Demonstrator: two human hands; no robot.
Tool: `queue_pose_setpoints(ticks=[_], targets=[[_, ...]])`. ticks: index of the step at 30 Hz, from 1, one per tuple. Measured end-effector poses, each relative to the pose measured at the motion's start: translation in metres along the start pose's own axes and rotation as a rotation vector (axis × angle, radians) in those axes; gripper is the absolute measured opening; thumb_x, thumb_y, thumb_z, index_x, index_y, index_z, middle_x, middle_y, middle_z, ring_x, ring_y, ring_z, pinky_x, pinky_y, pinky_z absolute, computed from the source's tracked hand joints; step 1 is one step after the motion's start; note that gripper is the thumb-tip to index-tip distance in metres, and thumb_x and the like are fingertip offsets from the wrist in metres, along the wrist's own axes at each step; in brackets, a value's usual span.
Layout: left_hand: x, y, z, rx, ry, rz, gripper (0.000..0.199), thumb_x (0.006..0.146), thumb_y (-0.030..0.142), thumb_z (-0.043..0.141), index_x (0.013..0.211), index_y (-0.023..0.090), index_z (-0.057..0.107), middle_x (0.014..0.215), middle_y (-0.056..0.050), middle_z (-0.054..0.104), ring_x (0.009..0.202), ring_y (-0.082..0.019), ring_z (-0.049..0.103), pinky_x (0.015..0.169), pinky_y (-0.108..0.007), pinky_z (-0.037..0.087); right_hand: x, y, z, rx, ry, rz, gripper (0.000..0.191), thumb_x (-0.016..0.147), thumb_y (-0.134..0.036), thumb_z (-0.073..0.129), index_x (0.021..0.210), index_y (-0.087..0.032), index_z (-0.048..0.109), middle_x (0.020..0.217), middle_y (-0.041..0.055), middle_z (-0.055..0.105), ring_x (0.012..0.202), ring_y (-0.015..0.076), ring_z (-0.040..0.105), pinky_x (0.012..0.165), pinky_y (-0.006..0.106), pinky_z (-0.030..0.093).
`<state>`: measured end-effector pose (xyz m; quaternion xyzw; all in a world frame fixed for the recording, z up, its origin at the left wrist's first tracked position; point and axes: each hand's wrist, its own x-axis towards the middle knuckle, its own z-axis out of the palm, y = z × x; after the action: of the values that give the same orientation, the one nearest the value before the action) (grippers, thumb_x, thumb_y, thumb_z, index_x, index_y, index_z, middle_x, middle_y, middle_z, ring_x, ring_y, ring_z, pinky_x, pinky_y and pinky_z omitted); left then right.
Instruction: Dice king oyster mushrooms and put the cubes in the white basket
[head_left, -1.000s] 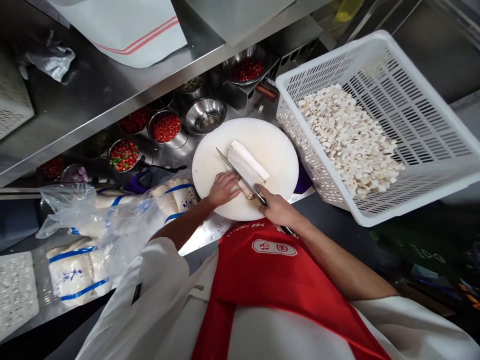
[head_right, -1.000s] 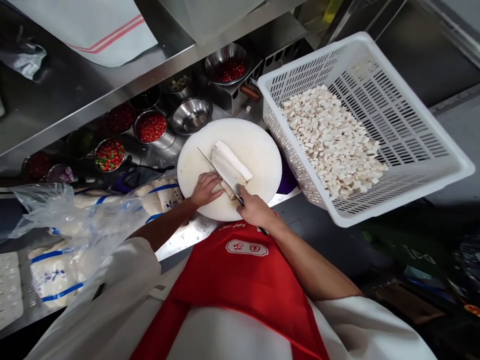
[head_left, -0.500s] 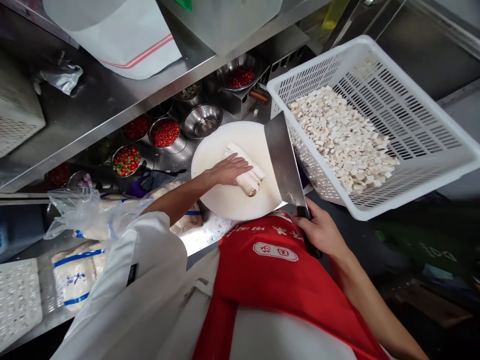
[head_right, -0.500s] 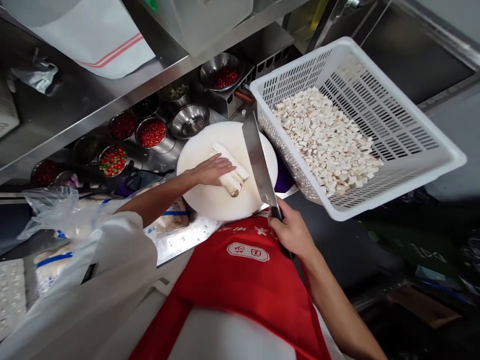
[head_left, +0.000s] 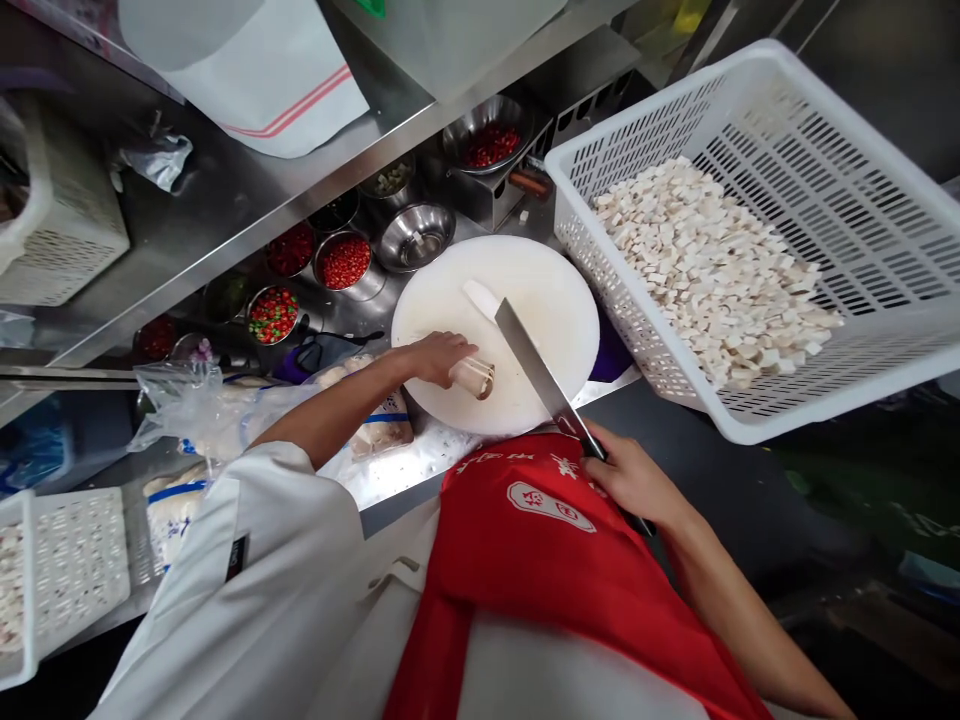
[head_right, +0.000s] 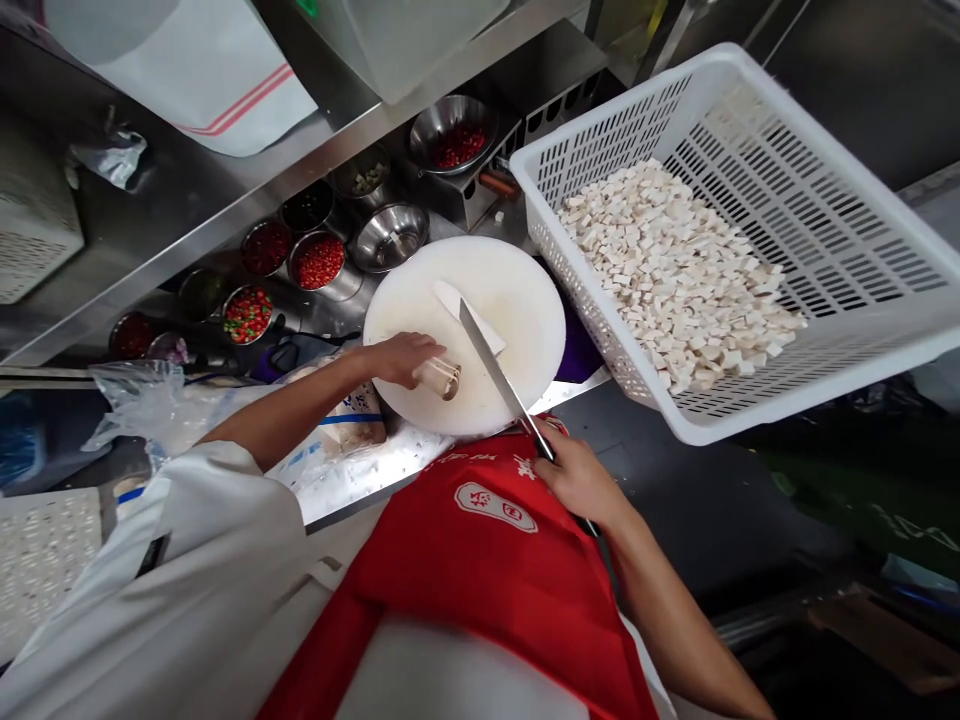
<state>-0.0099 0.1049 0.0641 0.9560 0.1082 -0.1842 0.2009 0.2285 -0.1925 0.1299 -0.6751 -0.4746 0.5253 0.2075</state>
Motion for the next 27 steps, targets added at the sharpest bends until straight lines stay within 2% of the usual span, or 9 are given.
queue_pose_setpoints(ticks=[4,10,15,17,19,21,23,25,27], targets=[[-0.006,0.014,0.010,0.023,0.114,-0.030,0.071,0.067,0.032,0.077,0.134,0.023,0.052,0.132,-0.010,0.059,0.118,-0.030,0.055,0.101,-0.038,0.040,0.021,-0.002,0.000,-0.067,-0.037,-0.083,0.058,0.079,-0.018,0.044,0.136,-0.019,0.055,0.096,0.0034,0.073,0.089,0.0231,0.067,0.080,0.031,0.047],[0.007,0.017,0.017,-0.053,0.090,-0.082,0.050,0.073,0.030,0.073,0.121,0.029,0.063,0.122,-0.002,0.066,0.113,-0.026,0.059,0.100,-0.035,0.041,0.049,-0.004,-0.011,-0.161,-0.129,-0.071,0.058,0.080,-0.019,0.045,0.136,-0.018,0.055,0.076,0.0008,0.071,0.072,0.0218,0.066,0.069,0.029,0.046],[0.005,0.008,0.011,-0.069,0.139,-0.127,0.069,0.066,0.036,0.082,0.130,0.027,0.058,0.139,-0.007,0.055,0.127,-0.031,0.050,0.109,-0.043,0.035,0.071,-0.010,-0.022,-0.215,-0.166,-0.087,0.059,0.081,-0.018,0.044,0.140,-0.020,0.051,0.082,0.0018,0.073,0.079,0.0231,0.068,0.072,0.031,0.047],[-0.009,0.008,0.011,-0.131,0.263,-0.155,0.074,0.066,0.045,0.083,0.132,0.026,0.056,0.137,-0.009,0.056,0.128,-0.032,0.048,0.110,-0.046,0.035,0.079,-0.011,-0.025,-0.255,-0.174,-0.114,0.059,0.083,-0.018,0.045,0.142,-0.021,0.049,0.096,0.0041,0.074,0.090,0.0239,0.069,0.076,0.031,0.049],[-0.025,0.016,0.017,-0.212,0.514,-0.248,0.063,0.073,0.052,0.078,0.127,0.025,0.059,0.133,-0.010,0.058,0.127,-0.030,0.049,0.109,-0.046,0.038,0.088,-0.014,-0.028,-0.317,-0.187,-0.161,0.058,0.085,-0.019,0.045,0.143,-0.021,0.049,0.112,0.0057,0.072,0.100,0.0245,0.068,0.082,0.031,0.049],[-0.035,0.032,0.035,-0.265,0.822,-0.438,0.053,0.081,0.056,0.069,0.123,0.024,0.060,0.133,-0.011,0.056,0.128,-0.028,0.049,0.108,-0.047,0.041,0.097,-0.019,-0.028,-0.390,-0.215,-0.201,0.056,0.086,-0.019,0.045,0.142,-0.021,0.050,0.122,0.0070,0.069,0.106,0.0256,0.067,0.086,0.032,0.048],[-0.035,0.056,0.061,-0.290,1.037,-0.635,0.061,0.083,0.061,0.064,0.128,0.021,0.055,0.140,-0.016,0.049,0.132,-0.029,0.046,0.109,-0.048,0.042,0.105,-0.025,-0.027,-0.454,-0.258,-0.223,0.057,0.087,-0.017,0.043,0.143,-0.018,0.049,0.127,0.0091,0.067,0.110,0.0270,0.066,0.090,0.034,0.047],[-0.023,0.081,0.088,-0.331,1.113,-0.772,0.072,0.085,0.063,0.059,0.139,0.017,0.044,0.147,-0.020,0.041,0.138,-0.031,0.040,0.110,-0.050,0.041,0.111,-0.032,-0.025,-0.498,-0.301,-0.236,0.058,0.088,-0.016,0.041,0.146,-0.016,0.045,0.131,0.0109,0.065,0.115,0.0276,0.064,0.094,0.036,0.046],[-0.006,0.101,0.108,-0.396,1.112,-0.885,0.070,0.094,0.057,0.047,0.149,0.017,0.030,0.151,-0.022,0.037,0.144,-0.031,0.034,0.114,-0.053,0.037,0.117,-0.037,-0.023,-0.528,-0.354,-0.254,0.060,0.088,-0.016,0.041,0.148,-0.014,0.042,0.131,0.0115,0.065,0.117,0.0271,0.063,0.096,0.036,0.046]])
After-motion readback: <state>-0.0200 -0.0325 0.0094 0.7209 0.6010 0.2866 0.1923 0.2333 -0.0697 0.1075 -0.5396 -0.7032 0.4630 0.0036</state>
